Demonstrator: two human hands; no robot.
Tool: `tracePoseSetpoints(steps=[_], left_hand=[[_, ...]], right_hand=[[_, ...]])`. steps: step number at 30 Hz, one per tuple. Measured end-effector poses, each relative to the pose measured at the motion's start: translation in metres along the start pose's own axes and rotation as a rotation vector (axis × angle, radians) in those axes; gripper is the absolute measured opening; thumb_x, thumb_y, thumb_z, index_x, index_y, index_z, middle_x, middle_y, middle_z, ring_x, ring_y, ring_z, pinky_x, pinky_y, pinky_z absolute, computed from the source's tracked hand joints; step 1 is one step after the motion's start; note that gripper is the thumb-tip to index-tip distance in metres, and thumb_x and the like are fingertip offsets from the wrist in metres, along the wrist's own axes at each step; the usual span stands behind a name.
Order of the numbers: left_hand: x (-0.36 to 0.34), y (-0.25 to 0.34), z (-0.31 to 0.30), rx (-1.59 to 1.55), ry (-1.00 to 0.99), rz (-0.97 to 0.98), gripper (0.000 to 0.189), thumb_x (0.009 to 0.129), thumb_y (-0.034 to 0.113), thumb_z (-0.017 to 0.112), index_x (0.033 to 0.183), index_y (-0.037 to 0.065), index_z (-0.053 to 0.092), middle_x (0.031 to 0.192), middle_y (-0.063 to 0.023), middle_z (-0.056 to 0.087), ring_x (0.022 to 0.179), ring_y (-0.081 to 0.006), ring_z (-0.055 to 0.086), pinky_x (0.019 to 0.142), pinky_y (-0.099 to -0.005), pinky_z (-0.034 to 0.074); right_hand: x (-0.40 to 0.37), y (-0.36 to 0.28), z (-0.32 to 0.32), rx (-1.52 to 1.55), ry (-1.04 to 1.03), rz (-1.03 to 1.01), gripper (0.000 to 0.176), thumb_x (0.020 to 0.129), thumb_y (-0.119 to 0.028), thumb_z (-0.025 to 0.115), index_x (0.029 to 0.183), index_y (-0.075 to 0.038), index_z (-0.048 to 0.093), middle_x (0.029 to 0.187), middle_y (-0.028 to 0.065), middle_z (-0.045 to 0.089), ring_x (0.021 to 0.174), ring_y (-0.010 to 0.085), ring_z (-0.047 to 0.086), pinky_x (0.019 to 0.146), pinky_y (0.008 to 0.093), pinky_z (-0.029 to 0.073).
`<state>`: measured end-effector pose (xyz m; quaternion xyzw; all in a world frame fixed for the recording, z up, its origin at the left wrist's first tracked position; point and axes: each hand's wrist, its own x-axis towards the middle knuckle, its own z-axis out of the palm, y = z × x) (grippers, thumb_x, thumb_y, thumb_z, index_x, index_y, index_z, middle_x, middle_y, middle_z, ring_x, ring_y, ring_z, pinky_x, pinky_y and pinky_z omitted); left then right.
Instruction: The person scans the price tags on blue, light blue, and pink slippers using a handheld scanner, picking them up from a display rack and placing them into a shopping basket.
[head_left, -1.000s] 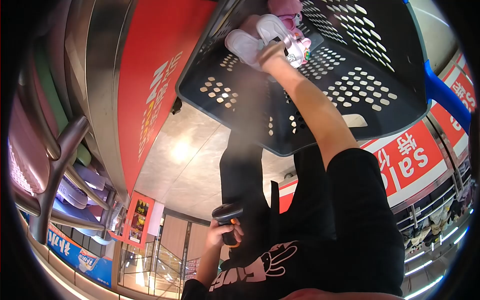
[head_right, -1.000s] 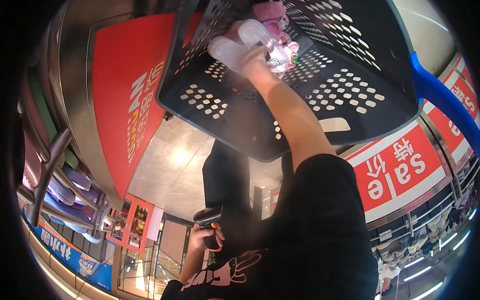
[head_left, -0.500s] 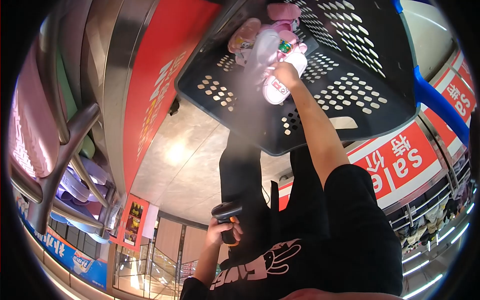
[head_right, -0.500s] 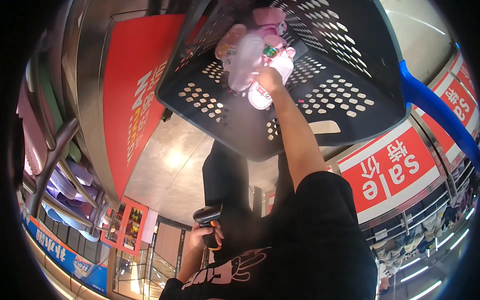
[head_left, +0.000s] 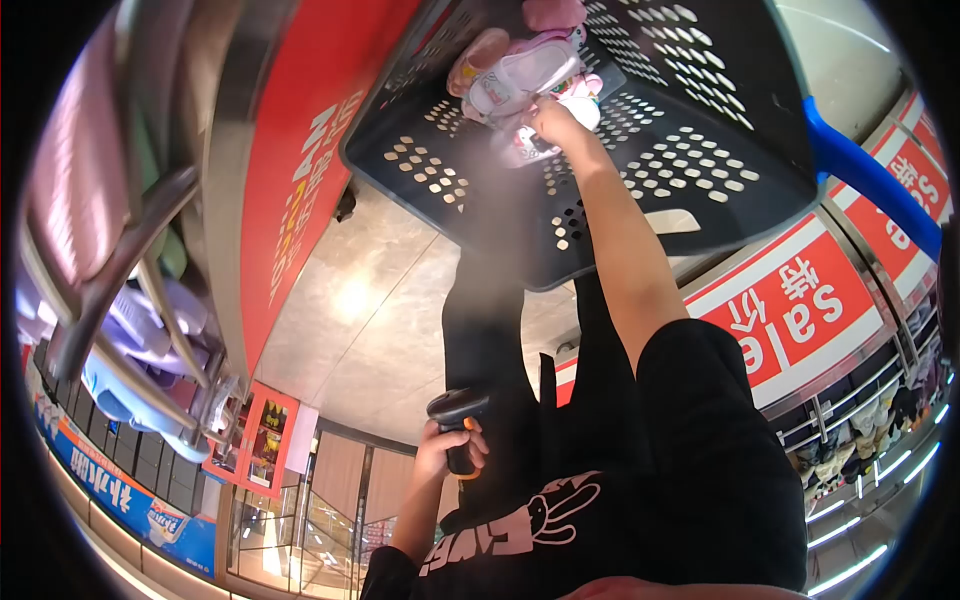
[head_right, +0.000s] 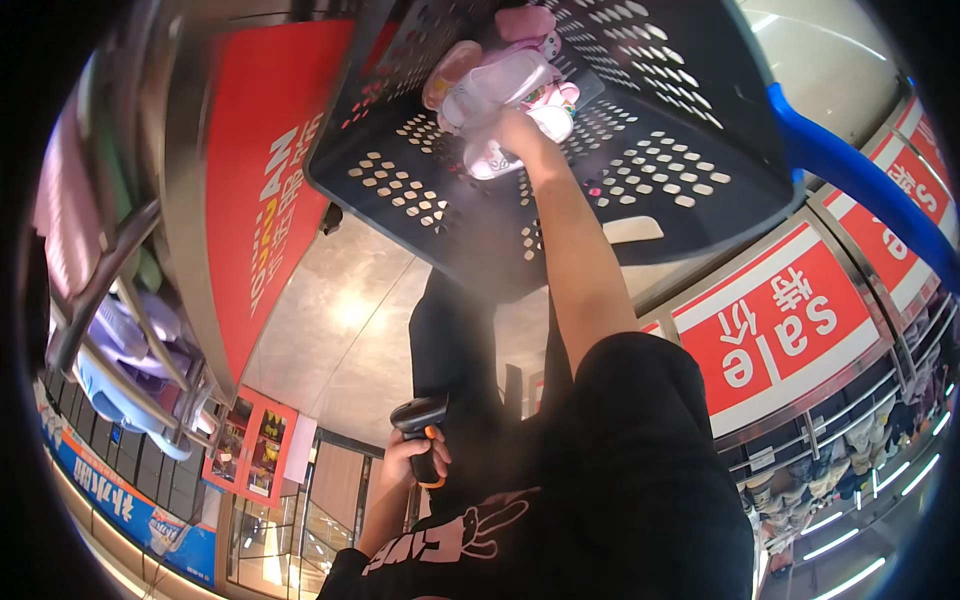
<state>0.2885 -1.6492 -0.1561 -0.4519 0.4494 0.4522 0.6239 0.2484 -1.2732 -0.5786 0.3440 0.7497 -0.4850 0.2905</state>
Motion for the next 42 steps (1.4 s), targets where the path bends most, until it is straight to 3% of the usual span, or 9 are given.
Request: tracePoseSetpoints(steps=[9, 13, 17, 21, 24, 31, 35, 40, 42], left_hand=[[-0.008, -0.013, 0.027, 0.13, -0.001, 0.04, 0.034, 0.083, 0.025, 0.063, 0.1, -0.004, 0.058, 0.073, -0.0198, 0.067, 0.052, -0.0226, 0.064, 0.047, -0.0322, 0.054], [-0.005, 0.012, 0.038, 0.107, -0.062, -0.003, 0.029, 0.085, 0.024, 0.062, 0.098, -0.002, 0.058, 0.073, -0.0185, 0.067, 0.055, -0.0207, 0.063, 0.048, -0.0321, 0.053], [-0.03, 0.069, 0.088, 0.51, -0.005, 0.287, 0.019, 0.085, 0.015, 0.06, 0.096, -0.001, 0.057, 0.076, -0.016, 0.067, 0.054, -0.0204, 0.062, 0.049, -0.0319, 0.052], [-0.047, 0.105, 0.141, 0.807, -0.297, 0.743, 0.023, 0.086, 0.009, 0.057, 0.104, -0.003, 0.062, 0.088, -0.0138, 0.07, 0.066, -0.0209, 0.067, 0.056, -0.0317, 0.054], [-0.05, 0.112, 0.171, 0.738, -0.458, 0.942, 0.027, 0.088, 0.011, 0.056, 0.11, -0.003, 0.063, 0.095, -0.0123, 0.069, 0.079, -0.0217, 0.069, 0.069, -0.0338, 0.056], [-0.084, 0.098, 0.196, 0.614, -0.299, 0.759, 0.028, 0.092, 0.013, 0.054, 0.117, 0.0, 0.06, 0.1, -0.0098, 0.068, 0.084, -0.0193, 0.066, 0.072, -0.0326, 0.054], [-0.123, 0.087, 0.208, 0.231, -0.205, 0.476, 0.021, 0.087, 0.009, 0.059, 0.106, 0.0, 0.06, 0.076, -0.0102, 0.064, 0.053, -0.0184, 0.059, 0.047, -0.0287, 0.049], [-0.138, 0.069, 0.251, -0.074, -0.014, 0.688, 0.019, 0.084, 0.009, 0.063, 0.1, -0.001, 0.058, 0.067, -0.0092, 0.06, 0.052, -0.018, 0.059, 0.049, -0.0281, 0.05], [-0.156, 0.054, 0.287, -0.14, 0.026, 0.796, 0.018, 0.084, 0.008, 0.063, 0.097, -0.002, 0.056, 0.064, -0.0085, 0.058, 0.052, -0.0172, 0.059, 0.05, -0.0274, 0.051]], right_hand=[[-0.21, -0.033, -0.072, -0.043, 0.188, -0.148, 0.033, 0.088, -0.022, 0.063, 0.111, 0.001, 0.067, 0.104, 0.0228, 0.068, 0.099, 0.0364, 0.066, 0.087, 0.0406, 0.051], [-0.313, -0.091, -0.166, -0.062, 0.202, -0.176, 0.032, 0.087, -0.023, 0.063, 0.11, -0.002, 0.067, 0.104, 0.0231, 0.067, 0.101, 0.0392, 0.063, 0.089, 0.044, 0.05], [-0.411, -0.194, -0.29, 0.194, 0.583, -0.334, 0.027, 0.089, -0.022, 0.061, 0.11, -0.005, 0.067, 0.098, 0.0165, 0.071, 0.091, 0.0307, 0.069, 0.082, 0.0382, 0.052], [-0.49, -0.254, -0.388, 0.149, 0.971, -0.313, 0.028, 0.089, -0.022, 0.06, 0.113, -0.007, 0.067, 0.098, 0.0148, 0.071, 0.09, 0.0257, 0.069, 0.082, 0.0348, 0.052], [-0.498, -0.252, -0.404, -0.129, 1.041, -0.217, 0.034, 0.089, -0.023, 0.059, 0.117, -0.004, 0.065, 0.101, 0.0198, 0.069, 0.094, 0.0322, 0.068, 0.085, 0.0382, 0.052], [-0.429, -0.193, -0.393, -0.301, 0.795, -0.029, 0.057, 0.079, -0.025, 0.066, 0.125, 0.007, 0.056, 0.103, 0.0285, 0.066, 0.099, 0.0418, 0.064, 0.088, 0.045, 0.051], [-0.378, -0.18, -0.421, -0.253, 0.689, -0.081, 0.065, 0.076, -0.031, 0.073, 0.129, 0.003, 0.055, 0.109, 0.0276, 0.065, 0.102, 0.0385, 0.065, 0.089, 0.0435, 0.051], [-0.327, -0.187, -0.447, -0.423, 0.504, -0.231, 0.049, 0.074, -0.025, 0.078, 0.106, 0.004, 0.056, 0.101, 0.0272, 0.065, 0.099, 0.0439, 0.062, 0.086, 0.0471, 0.05], [-0.313, -0.184, -0.462, -0.276, 0.436, -0.208, 0.036, 0.077, -0.023, 0.075, 0.098, 0.002, 0.059, 0.084, 0.0224, 0.066, 0.079, 0.0375, 0.066, 0.074, 0.0436, 0.053]])
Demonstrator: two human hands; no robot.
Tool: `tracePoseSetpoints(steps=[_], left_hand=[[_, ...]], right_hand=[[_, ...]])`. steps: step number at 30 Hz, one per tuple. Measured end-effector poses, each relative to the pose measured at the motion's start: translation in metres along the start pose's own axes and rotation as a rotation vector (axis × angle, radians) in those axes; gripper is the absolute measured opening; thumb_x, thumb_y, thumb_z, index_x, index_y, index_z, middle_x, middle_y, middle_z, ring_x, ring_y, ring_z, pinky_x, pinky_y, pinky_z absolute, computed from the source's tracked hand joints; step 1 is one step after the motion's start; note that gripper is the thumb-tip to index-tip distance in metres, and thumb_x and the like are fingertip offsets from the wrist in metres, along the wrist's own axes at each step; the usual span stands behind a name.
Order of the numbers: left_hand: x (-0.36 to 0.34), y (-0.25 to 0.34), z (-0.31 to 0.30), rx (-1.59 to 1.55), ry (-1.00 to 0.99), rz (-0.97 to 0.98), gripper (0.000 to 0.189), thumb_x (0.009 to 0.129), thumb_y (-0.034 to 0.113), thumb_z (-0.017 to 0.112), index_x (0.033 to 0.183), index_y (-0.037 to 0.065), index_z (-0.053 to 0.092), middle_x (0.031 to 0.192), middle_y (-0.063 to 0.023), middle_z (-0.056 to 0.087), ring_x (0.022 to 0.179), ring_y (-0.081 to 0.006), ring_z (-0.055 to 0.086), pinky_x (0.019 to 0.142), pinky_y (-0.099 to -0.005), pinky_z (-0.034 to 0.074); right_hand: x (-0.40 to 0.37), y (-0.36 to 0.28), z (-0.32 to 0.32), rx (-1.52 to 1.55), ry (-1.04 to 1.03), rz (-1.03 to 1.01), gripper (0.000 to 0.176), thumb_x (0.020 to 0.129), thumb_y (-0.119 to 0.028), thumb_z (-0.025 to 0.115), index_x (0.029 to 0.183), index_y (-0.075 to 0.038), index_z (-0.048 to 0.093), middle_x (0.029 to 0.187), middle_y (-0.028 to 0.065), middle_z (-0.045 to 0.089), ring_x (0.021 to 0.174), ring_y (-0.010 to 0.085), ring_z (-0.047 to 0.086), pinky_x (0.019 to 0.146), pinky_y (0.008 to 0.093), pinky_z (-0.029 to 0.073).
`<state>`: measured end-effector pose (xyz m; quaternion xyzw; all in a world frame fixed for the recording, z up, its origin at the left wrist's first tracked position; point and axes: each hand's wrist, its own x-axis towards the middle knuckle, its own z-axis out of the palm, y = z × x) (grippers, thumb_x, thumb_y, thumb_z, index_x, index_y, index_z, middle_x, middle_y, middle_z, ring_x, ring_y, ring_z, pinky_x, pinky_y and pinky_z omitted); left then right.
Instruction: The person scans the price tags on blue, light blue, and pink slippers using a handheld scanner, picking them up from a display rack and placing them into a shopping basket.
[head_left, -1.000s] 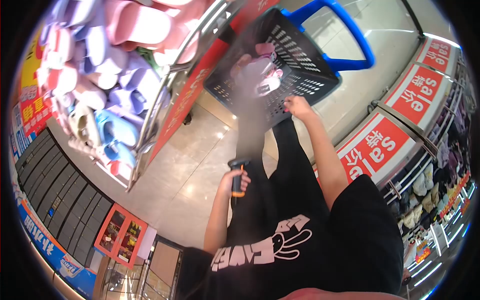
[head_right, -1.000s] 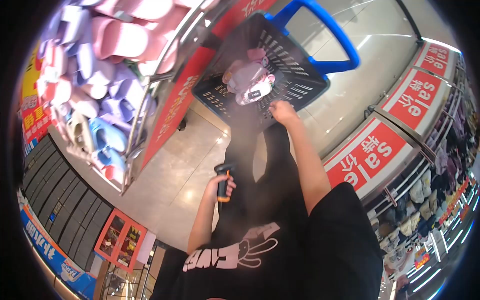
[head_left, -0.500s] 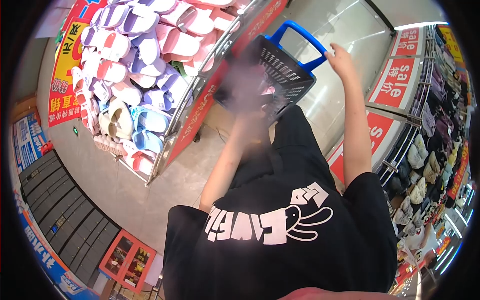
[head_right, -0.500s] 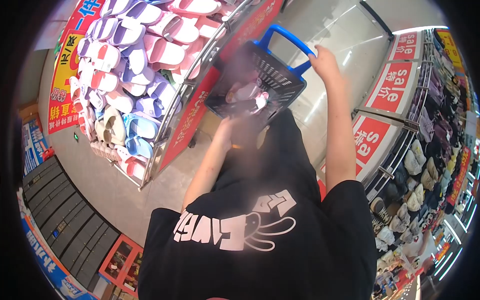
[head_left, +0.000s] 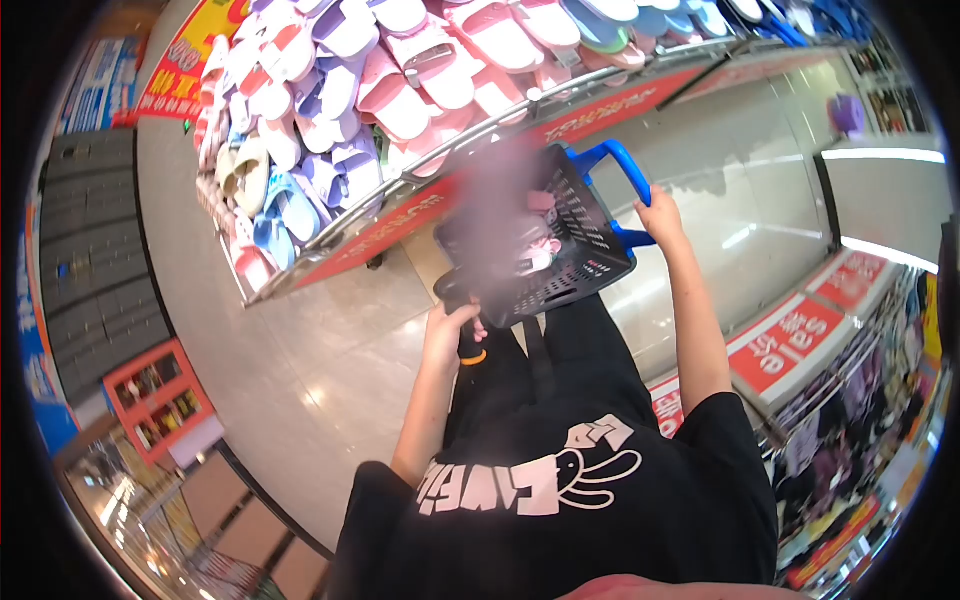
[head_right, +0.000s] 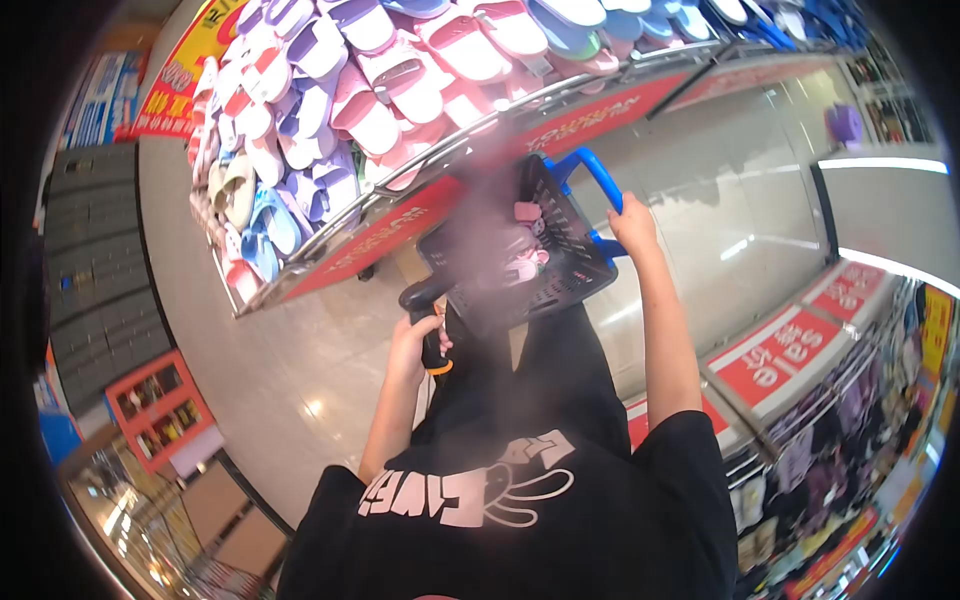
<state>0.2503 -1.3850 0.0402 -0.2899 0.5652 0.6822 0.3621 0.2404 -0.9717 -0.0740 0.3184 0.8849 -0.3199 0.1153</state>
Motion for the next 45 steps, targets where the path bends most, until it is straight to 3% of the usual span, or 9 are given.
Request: tracePoseSetpoints(steps=[2, 14, 21, 27, 33, 36, 41, 43, 45], left_hand=[[-0.026, -0.004, 0.032, -0.02, 0.052, 0.11, 0.021, 0.082, 0.006, 0.064, 0.099, -0.003, 0.057, 0.066, -0.0092, 0.06, 0.053, -0.0171, 0.059, 0.051, -0.0267, 0.05], [-0.109, -0.074, 0.12, 0.114, -0.077, 0.078, 0.032, 0.08, 0.009, 0.074, 0.105, -0.004, 0.058, 0.076, -0.0059, 0.064, 0.061, -0.0117, 0.062, 0.052, -0.0241, 0.048], [-0.071, -0.134, 0.133, -0.181, -0.13, 0.183, 0.03, 0.08, 0.009, 0.072, 0.104, -0.005, 0.06, 0.082, -0.0067, 0.065, 0.063, -0.014, 0.063, 0.056, -0.0269, 0.053], [-0.074, -0.15, 0.161, 0.748, -0.02, 0.654, 0.041, 0.069, 0.007, 0.07, 0.106, -0.008, 0.058, 0.101, -0.0201, 0.058, 0.094, -0.0311, 0.062, 0.085, -0.0381, 0.051], [-0.04, -0.176, 0.18, 0.63, -0.1, 0.663, 0.041, 0.068, 0.012, 0.07, 0.103, -0.006, 0.061, 0.114, -0.0241, 0.052, 0.108, -0.0393, 0.054, 0.097, -0.0414, 0.044], [-0.014, -0.174, 0.182, 0.737, 0.171, 0.688, 0.048, 0.068, 0.012, 0.07, 0.113, -0.001, 0.057, 0.106, -0.024, 0.055, 0.104, -0.0399, 0.053, 0.09, -0.0457, 0.044], [0.024, -0.145, 0.197, 0.587, 0.321, 0.499, 0.053, 0.065, 0.017, 0.073, 0.112, -0.005, 0.062, 0.129, -0.0302, 0.048, 0.121, -0.0433, 0.045, 0.104, -0.0433, 0.039], [0.026, -0.125, 0.214, 0.301, 0.241, 0.449, 0.053, 0.064, 0.016, 0.071, 0.111, -0.006, 0.061, 0.119, -0.028, 0.055, 0.113, -0.0406, 0.053, 0.099, -0.0411, 0.043], [0.069, -0.154, 0.23, 0.3, 0.299, 0.503, 0.051, 0.063, 0.014, 0.07, 0.108, -0.007, 0.061, 0.11, -0.0261, 0.06, 0.105, -0.0388, 0.058, 0.093, -0.0396, 0.047]], right_hand=[[0.023, 0.015, 0.002, 0.348, -0.181, 0.106, 0.028, 0.08, -0.024, 0.073, 0.088, 0.0, 0.061, 0.064, 0.0112, 0.059, 0.053, 0.0239, 0.062, 0.052, 0.0365, 0.051], [0.003, 0.023, 0.013, 0.359, -0.179, -0.013, 0.028, 0.082, -0.023, 0.075, 0.086, -0.004, 0.055, 0.06, 0.0027, 0.051, 0.046, 0.0153, 0.051, 0.04, 0.0317, 0.047], [-0.014, 0.032, 0.036, 0.401, -0.275, 0.032, 0.028, 0.085, -0.02, 0.073, 0.084, -0.006, 0.05, 0.059, 0.002, 0.049, 0.045, 0.0135, 0.049, 0.042, 0.0322, 0.049], [-0.07, 0.012, 0.04, 0.785, -0.504, 0.082, 0.024, 0.09, -0.02, 0.069, 0.084, -0.008, 0.049, 0.063, 0.0019, 0.049, 0.051, 0.0137, 0.049, 0.054, 0.0331, 0.054], [-0.07, -0.005, 0.044, 0.671, -0.781, 0.063, 0.029, 0.092, -0.028, 0.066, 0.097, -0.002, 0.055, 0.074, 0.0082, 0.059, 0.066, 0.0222, 0.063, 0.059, 0.0379, 0.055], [-0.038, -0.03, 0.01, -0.509, -0.889, -0.516, 0.053, 0.083, -0.032, 0.074, 0.116, 0.005, 0.055, 0.087, 0.0203, 0.063, 0.086, 0.0368, 0.065, 0.08, 0.0436, 0.054], [-0.004, -0.119, -0.033, -0.683, -0.598, -1.078, 0.063, 0.072, -0.023, 0.079, 0.122, 0.003, 0.051, 0.122, 0.0244, 0.052, 0.115, 0.0409, 0.051, 0.098, 0.0434, 0.044], [0.013, -0.147, -0.024, -0.668, -0.476, -1.788, 0.069, 0.067, -0.022, 0.081, 0.124, 0.003, 0.049, 0.122, 0.023, 0.052, 0.119, 0.0387, 0.048, 0.102, 0.0447, 0.039], [0.026, -0.153, -0.007, -0.9, -0.803, -1.847, 0.064, 0.064, -0.023, 0.082, 0.119, -0.002, 0.056, 0.122, 0.0194, 0.056, 0.119, 0.0361, 0.049, 0.103, 0.0475, 0.037]])
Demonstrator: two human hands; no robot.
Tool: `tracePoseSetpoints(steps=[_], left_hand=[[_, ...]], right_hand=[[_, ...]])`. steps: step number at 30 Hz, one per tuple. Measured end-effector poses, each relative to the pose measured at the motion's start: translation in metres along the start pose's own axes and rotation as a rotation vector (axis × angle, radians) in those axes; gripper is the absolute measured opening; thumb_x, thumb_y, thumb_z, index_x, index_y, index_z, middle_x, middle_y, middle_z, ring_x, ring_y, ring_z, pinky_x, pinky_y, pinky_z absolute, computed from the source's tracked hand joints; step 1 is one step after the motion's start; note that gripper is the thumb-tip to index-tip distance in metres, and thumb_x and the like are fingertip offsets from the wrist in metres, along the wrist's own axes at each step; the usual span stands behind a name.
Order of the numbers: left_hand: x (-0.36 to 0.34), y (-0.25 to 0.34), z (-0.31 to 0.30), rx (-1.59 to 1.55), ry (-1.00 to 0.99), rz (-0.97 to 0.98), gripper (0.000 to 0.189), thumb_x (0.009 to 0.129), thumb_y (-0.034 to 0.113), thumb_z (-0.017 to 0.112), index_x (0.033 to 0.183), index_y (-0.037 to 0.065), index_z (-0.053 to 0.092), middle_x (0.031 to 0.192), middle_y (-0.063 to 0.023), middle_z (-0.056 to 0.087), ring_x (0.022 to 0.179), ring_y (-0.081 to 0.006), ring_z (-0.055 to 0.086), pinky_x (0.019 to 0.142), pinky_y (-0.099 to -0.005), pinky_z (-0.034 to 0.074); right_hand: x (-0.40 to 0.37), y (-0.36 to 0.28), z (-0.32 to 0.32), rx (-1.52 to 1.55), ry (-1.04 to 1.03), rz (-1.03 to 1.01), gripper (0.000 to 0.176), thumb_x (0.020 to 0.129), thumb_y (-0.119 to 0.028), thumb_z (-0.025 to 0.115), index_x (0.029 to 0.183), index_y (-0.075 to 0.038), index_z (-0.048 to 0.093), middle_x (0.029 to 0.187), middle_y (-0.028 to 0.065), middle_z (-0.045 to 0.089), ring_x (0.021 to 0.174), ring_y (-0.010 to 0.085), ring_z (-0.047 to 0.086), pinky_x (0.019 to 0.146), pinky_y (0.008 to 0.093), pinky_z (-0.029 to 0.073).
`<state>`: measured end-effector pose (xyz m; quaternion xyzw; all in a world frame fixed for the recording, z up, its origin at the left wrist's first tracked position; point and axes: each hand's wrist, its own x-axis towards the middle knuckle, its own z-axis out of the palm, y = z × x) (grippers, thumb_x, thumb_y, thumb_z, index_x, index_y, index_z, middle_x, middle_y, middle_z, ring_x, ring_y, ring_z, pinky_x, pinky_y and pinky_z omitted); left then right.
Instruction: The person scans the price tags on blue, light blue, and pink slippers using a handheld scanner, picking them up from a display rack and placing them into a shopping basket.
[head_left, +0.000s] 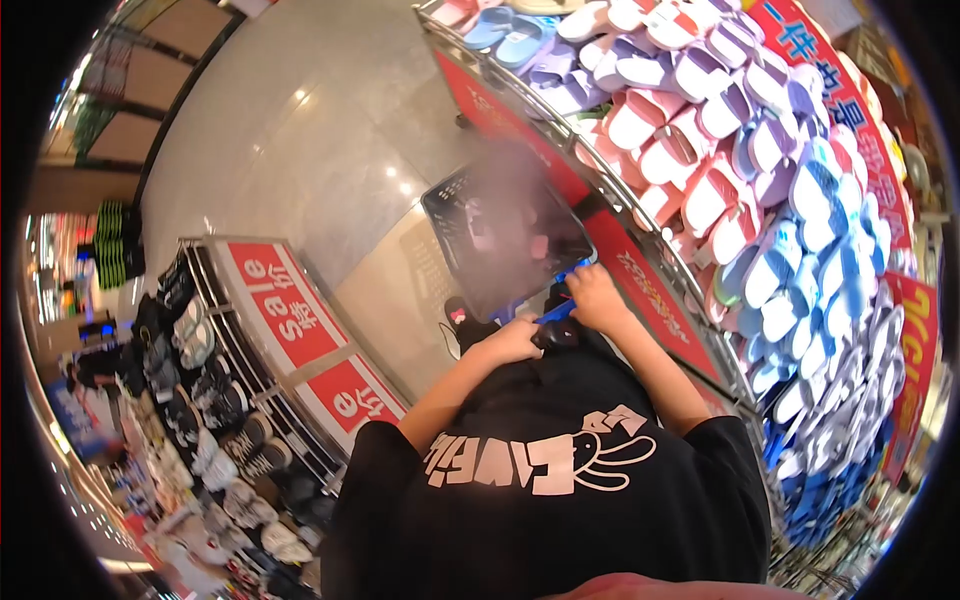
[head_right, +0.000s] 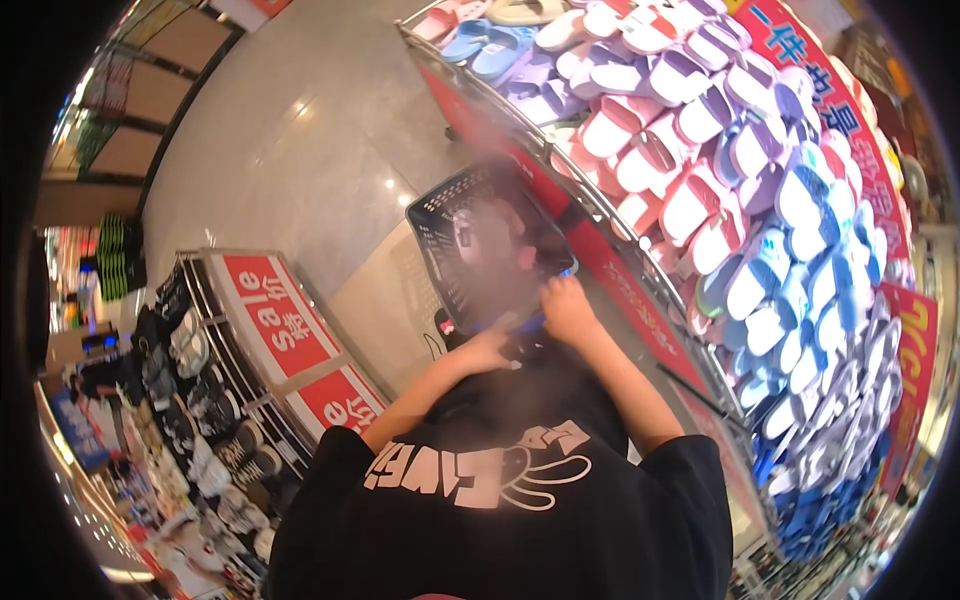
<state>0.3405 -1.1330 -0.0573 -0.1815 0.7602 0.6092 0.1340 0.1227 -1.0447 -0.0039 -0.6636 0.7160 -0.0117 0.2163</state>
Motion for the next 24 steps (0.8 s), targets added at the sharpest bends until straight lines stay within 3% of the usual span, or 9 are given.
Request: tracePoseSetpoints(steps=[2, 3, 5, 9, 13, 17, 19, 23, 24], left_hand=[[0.007, -0.012, 0.027, 0.145, 0.165, -0.026, 0.047, 0.063, 0.015, 0.071, 0.104, -0.006, 0.062, 0.108, -0.026, 0.06, 0.105, -0.0392, 0.059, 0.091, -0.0385, 0.047], [0.013, -0.035, 0.043, 0.064, 0.208, -0.078, 0.045, 0.064, 0.016, 0.071, 0.103, -0.004, 0.063, 0.107, -0.0239, 0.06, 0.108, -0.0413, 0.057, 0.099, -0.0466, 0.042], [0.001, -0.002, 0.034, 0.082, 0.262, -0.112, 0.044, 0.065, 0.016, 0.071, 0.104, -0.003, 0.064, 0.109, -0.023, 0.059, 0.109, -0.0415, 0.055, 0.103, -0.0526, 0.037], [0.002, 0.003, 0.037, 0.135, 0.256, -0.26, 0.039, 0.068, 0.015, 0.069, 0.105, 0.001, 0.067, 0.117, -0.0192, 0.055, 0.115, -0.0402, 0.051, 0.107, -0.0681, 0.025], [0.005, 0.043, 0.02, 0.38, 0.069, -0.347, 0.028, 0.078, 0.011, 0.06, 0.103, 0.004, 0.07, 0.119, -0.0183, 0.051, 0.122, -0.0395, 0.046, 0.108, -0.0698, 0.024], [0.007, 0.036, 0.021, 0.497, 0.081, -0.31, 0.027, 0.08, 0.01, 0.059, 0.104, 0.003, 0.069, 0.121, -0.0204, 0.049, 0.123, -0.0407, 0.045, 0.107, -0.0697, 0.026], [0.009, 0.031, 0.017, 0.486, 0.266, -0.264, 0.028, 0.082, 0.01, 0.058, 0.108, 0.0, 0.067, 0.123, -0.0222, 0.047, 0.124, -0.0416, 0.043, 0.106, -0.07, 0.028], [0.007, 0.019, -0.007, 0.53, 0.335, -0.316, 0.034, 0.084, 0.01, 0.057, 0.116, -0.001, 0.061, 0.125, -0.0235, 0.045, 0.127, -0.0422, 0.04, 0.104, -0.0724, 0.027], [0.006, 0.015, -0.016, 0.524, 0.392, -0.306, 0.034, 0.084, 0.009, 0.057, 0.117, -0.002, 0.059, 0.124, -0.0237, 0.045, 0.126, -0.0426, 0.041, 0.103, -0.0691, 0.031]], right_hand=[[0.008, 0.015, 0.034, -0.04, -0.327, -0.071, 0.044, 0.07, -0.02, 0.076, 0.11, -0.007, 0.063, 0.112, 0.0152, 0.063, 0.115, 0.0327, 0.054, 0.099, 0.0483, 0.04], [0.009, 0.022, 0.042, -0.052, -0.339, -0.108, 0.044, 0.07, -0.02, 0.076, 0.11, -0.007, 0.063, 0.112, 0.0152, 0.063, 0.115, 0.0327, 0.054, 0.099, 0.0483, 0.04], [0.016, 0.033, 0.051, 0.149, -0.261, -0.047, 0.027, 0.075, -0.016, 0.068, 0.102, -0.013, 0.068, 0.101, 0.0126, 0.066, 0.108, 0.0298, 0.06, 0.095, 0.0499, 0.043], [0.025, 0.03, 0.044, 0.011, -0.334, -0.043, 0.021, 0.077, -0.016, 0.063, 0.096, -0.017, 0.072, 0.096, 0.0131, 0.066, 0.103, 0.0294, 0.062, 0.086, 0.0478, 0.05], [0.032, 0.031, 0.041, 0.05, -0.318, -0.077, 0.02, 0.076, -0.015, 0.062, 0.093, -0.015, 0.073, 0.097, 0.0139, 0.067, 0.099, 0.0304, 0.063, 0.083, 0.0428, 0.054], [0.044, 0.032, 0.045, 0.011, -0.263, -0.089, 0.017, 0.074, -0.014, 0.062, 0.088, -0.012, 0.072, 0.094, 0.0138, 0.067, 0.097, 0.0304, 0.064, 0.08, 0.0433, 0.055], [0.055, 0.032, 0.04, -0.008, -0.192, -0.101, 0.012, 0.073, -0.013, 0.063, 0.083, -0.01, 0.07, 0.091, 0.0125, 0.068, 0.095, 0.0303, 0.065, 0.077, 0.0433, 0.056], [0.096, 0.029, 0.023, -0.07, -0.204, -0.069, 0.014, 0.075, -0.013, 0.063, 0.087, -0.011, 0.07, 0.092, 0.0113, 0.068, 0.096, 0.0301, 0.064, 0.08, 0.0436, 0.055], [0.111, 0.033, 0.03, -0.087, -0.173, -0.062, 0.016, 0.075, -0.013, 0.063, 0.09, -0.011, 0.07, 0.093, 0.0109, 0.068, 0.097, 0.0302, 0.064, 0.081, 0.0436, 0.055]])
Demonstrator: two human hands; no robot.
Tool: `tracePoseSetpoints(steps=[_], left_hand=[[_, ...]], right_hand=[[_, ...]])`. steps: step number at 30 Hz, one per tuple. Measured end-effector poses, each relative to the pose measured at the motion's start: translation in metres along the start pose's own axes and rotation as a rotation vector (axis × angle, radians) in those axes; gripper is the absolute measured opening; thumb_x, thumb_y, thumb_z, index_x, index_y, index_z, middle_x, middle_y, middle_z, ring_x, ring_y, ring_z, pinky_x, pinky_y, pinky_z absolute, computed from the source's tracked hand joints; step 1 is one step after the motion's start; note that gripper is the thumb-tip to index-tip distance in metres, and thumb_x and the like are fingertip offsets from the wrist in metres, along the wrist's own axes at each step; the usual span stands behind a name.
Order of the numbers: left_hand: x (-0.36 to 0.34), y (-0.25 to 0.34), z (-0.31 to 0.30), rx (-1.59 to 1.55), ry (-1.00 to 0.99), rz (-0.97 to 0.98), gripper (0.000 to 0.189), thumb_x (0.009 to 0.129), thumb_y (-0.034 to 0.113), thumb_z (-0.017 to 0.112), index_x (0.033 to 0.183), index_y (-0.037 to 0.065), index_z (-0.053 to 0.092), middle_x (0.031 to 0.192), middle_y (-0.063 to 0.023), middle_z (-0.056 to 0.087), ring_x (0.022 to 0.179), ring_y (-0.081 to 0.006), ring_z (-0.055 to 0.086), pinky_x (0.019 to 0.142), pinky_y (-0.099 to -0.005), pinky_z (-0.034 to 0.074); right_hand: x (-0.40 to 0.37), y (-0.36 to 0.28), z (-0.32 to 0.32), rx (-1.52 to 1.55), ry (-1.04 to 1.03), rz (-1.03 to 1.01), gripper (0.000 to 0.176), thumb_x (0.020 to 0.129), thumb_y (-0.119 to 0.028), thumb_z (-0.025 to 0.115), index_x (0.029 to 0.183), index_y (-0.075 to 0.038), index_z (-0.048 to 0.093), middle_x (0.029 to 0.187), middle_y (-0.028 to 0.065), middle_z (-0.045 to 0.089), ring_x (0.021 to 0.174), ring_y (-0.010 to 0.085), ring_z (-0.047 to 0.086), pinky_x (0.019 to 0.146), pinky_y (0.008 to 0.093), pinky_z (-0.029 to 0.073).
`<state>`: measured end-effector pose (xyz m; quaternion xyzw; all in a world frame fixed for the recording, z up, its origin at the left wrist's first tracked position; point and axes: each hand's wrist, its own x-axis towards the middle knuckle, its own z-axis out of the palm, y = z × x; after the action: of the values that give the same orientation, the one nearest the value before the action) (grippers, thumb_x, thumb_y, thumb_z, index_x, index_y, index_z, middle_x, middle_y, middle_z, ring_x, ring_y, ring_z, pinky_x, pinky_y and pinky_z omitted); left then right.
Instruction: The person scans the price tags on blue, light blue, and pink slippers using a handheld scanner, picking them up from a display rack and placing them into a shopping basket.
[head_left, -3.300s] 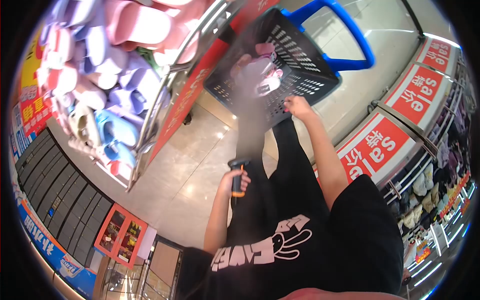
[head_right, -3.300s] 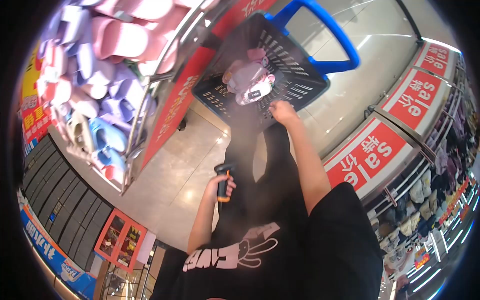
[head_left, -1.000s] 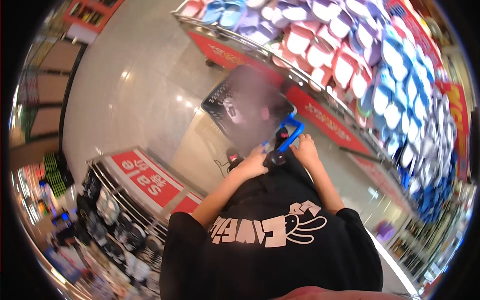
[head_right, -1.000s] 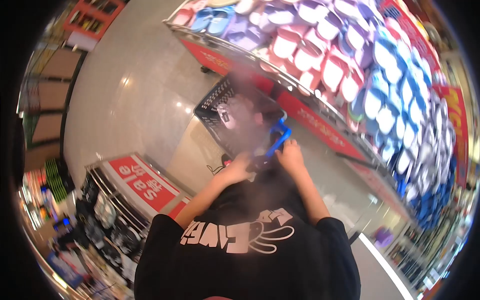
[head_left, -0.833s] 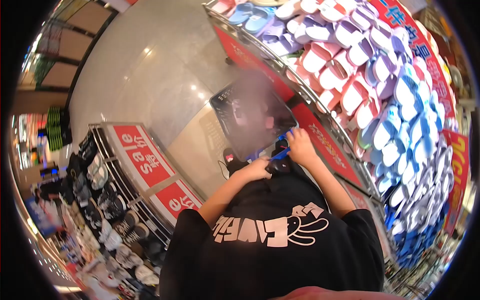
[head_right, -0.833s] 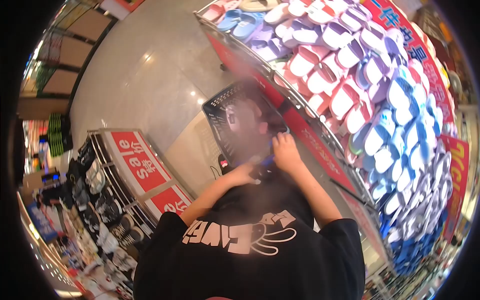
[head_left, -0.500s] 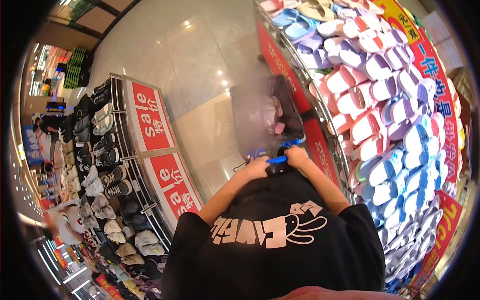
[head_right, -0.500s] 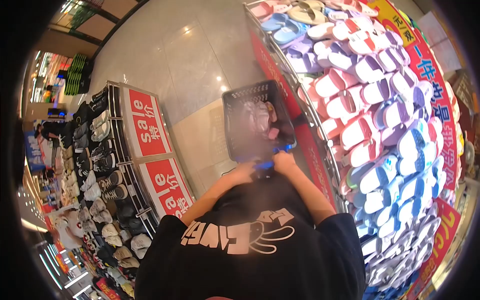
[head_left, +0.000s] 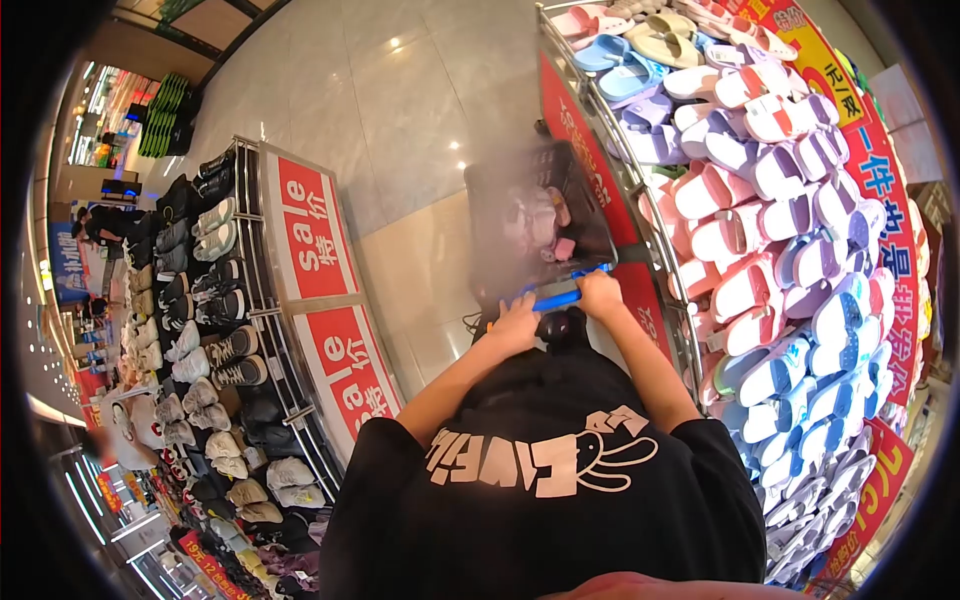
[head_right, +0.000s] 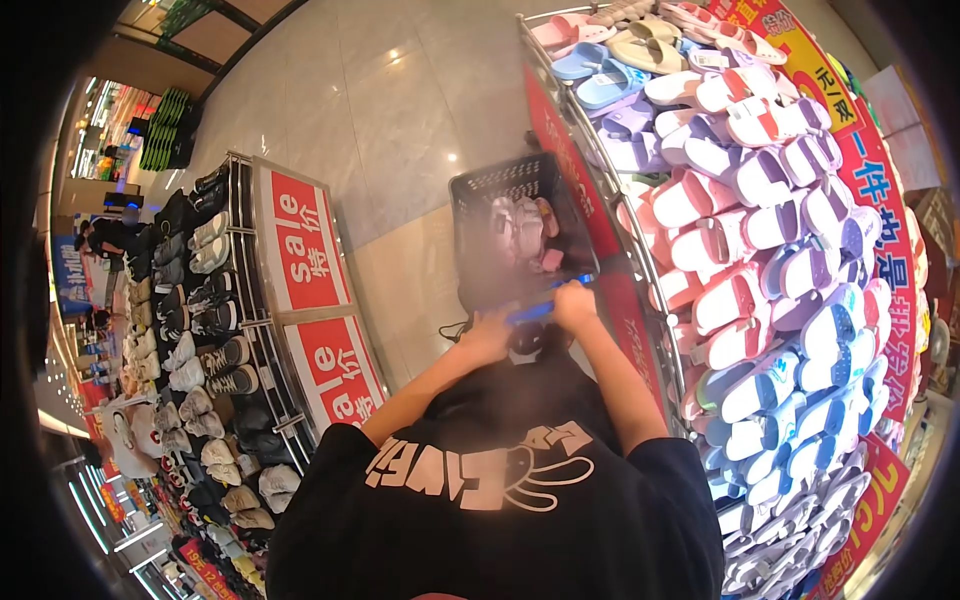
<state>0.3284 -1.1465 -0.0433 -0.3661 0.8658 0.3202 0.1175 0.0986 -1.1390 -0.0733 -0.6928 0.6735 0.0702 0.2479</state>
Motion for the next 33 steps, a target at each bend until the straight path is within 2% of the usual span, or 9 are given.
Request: tracePoseSetpoints(steps=[5, 8, 10, 11, 18, 25, 28, 30, 33], left_hand=[[0.045, -0.062, -0.018, -0.124, 0.093, 0.021, 0.03, 0.083, 0.004, 0.057, 0.112, -0.001, 0.054, 0.124, -0.0235, 0.045, 0.112, -0.0445, 0.052, 0.091, -0.0507, 0.046], [0.065, -0.085, -0.064, -0.001, 0.245, 0.19, 0.032, 0.085, 0.006, 0.057, 0.116, 0.002, 0.05, 0.12, -0.0251, 0.049, 0.106, -0.0452, 0.055, 0.086, -0.0539, 0.046], [0.089, -0.113, -0.072, -0.178, 0.243, 0.047, 0.029, 0.088, 0.011, 0.056, 0.115, 0.005, 0.047, 0.108, -0.0248, 0.056, 0.096, -0.0443, 0.059, 0.08, -0.0553, 0.047], [0.101, -0.143, -0.059, -0.028, 0.434, 0.217, 0.025, 0.091, 0.016, 0.054, 0.112, 0.006, 0.047, 0.097, -0.023, 0.06, 0.088, -0.0434, 0.061, 0.076, -0.0555, 0.047], [0.141, -0.179, -0.177, 0.034, 0.201, 0.245, 0.016, 0.084, 0.012, 0.056, 0.096, 0.001, 0.057, 0.093, -0.0198, 0.057, 0.086, -0.0375, 0.061, 0.074, -0.0504, 0.047], [0.171, -0.221, -0.178, -0.139, 0.161, 0.188, 0.022, 0.086, 0.02, 0.059, 0.098, 0.003, 0.052, 0.083, -0.0194, 0.06, 0.074, -0.0395, 0.06, 0.066, -0.0527, 0.044], [0.169, -0.216, -0.202, -0.346, -0.073, -0.03, 0.024, 0.091, 0.021, 0.053, 0.105, 0.002, 0.048, 0.091, -0.0259, 0.059, 0.088, -0.0465, 0.058, 0.077, -0.0571, 0.044], [0.189, -0.236, -0.217, -0.399, -0.135, -0.001, 0.025, 0.092, 0.02, 0.05, 0.108, 0.0, 0.046, 0.101, -0.0285, 0.056, 0.096, -0.0483, 0.056, 0.083, -0.0566, 0.044], [0.183, -0.24, -0.274, -0.479, -0.217, -0.161, 0.033, 0.082, 0.016, 0.063, 0.108, 0.0, 0.051, 0.117, -0.0277, 0.051, 0.105, -0.0452, 0.054, 0.087, -0.0525, 0.046]], right_hand=[[0.073, -0.001, -0.031, -0.03, 0.032, 0.026, 0.02, 0.076, -0.014, 0.064, 0.095, -0.014, 0.071, 0.097, 0.0096, 0.068, 0.1, 0.0299, 0.063, 0.083, 0.0432, 0.054], [0.12, -0.003, -0.045, -0.043, 0.074, 0.083, 0.02, 0.078, -0.016, 0.064, 0.096, -0.018, 0.072, 0.098, 0.0088, 0.067, 0.102, 0.0285, 0.062, 0.085, 0.0424, 0.053], [0.143, -0.01, -0.06, -0.008, 0.14, 0.089, 0.019, 0.078, -0.016, 0.064, 0.095, -0.017, 0.073, 0.096, 0.0083, 0.067, 0.101, 0.0289, 0.062, 0.085, 0.0428, 0.053], [0.156, -0.013, -0.066, -0.013, 0.13, 0.104, 0.018, 0.078, -0.015, 0.064, 0.093, -0.017, 0.073, 0.095, 0.0087, 0.066, 0.101, 0.0293, 0.062, 0.085, 0.0427, 0.053], [0.243, -0.028, -0.11, -0.012, 0.042, 0.195, 0.023, 0.079, -0.012, 0.062, 0.097, -0.017, 0.074, 0.105, 0.0067, 0.068, 0.108, 0.0263, 0.06, 0.092, 0.04, 0.052], [0.271, -0.028, -0.118, -0.028, -0.097, 0.068, 0.014, 0.073, -0.013, 0.066, 0.085, -0.013, 0.072, 0.096, 0.008, 0.066, 0.101, 0.0299, 0.06, 0.083, 0.0404, 0.054], [0.272, -0.04, -0.13, 0.017, -0.088, 0.081, 0.017, 0.072, -0.012, 0.066, 0.086, -0.015, 0.072, 0.094, 0.0066, 0.066, 0.101, 0.0284, 0.06, 0.081, 0.0405, 0.054], [0.283, -0.049, -0.146, 0.067, -0.04, 0.053, 0.019, 0.071, -0.011, 0.065, 0.087, -0.016, 0.072, 0.092, 0.0062, 0.065, 0.1, 0.0281, 0.06, 0.079, 0.0404, 0.054], [0.305, -0.064, -0.172, 0.103, -0.042, -0.042, 0.025, 0.069, -0.01, 0.065, 0.092, -0.017, 0.072, 0.09, 0.0062, 0.065, 0.098, 0.0285, 0.06, 0.077, 0.0409, 0.053]])
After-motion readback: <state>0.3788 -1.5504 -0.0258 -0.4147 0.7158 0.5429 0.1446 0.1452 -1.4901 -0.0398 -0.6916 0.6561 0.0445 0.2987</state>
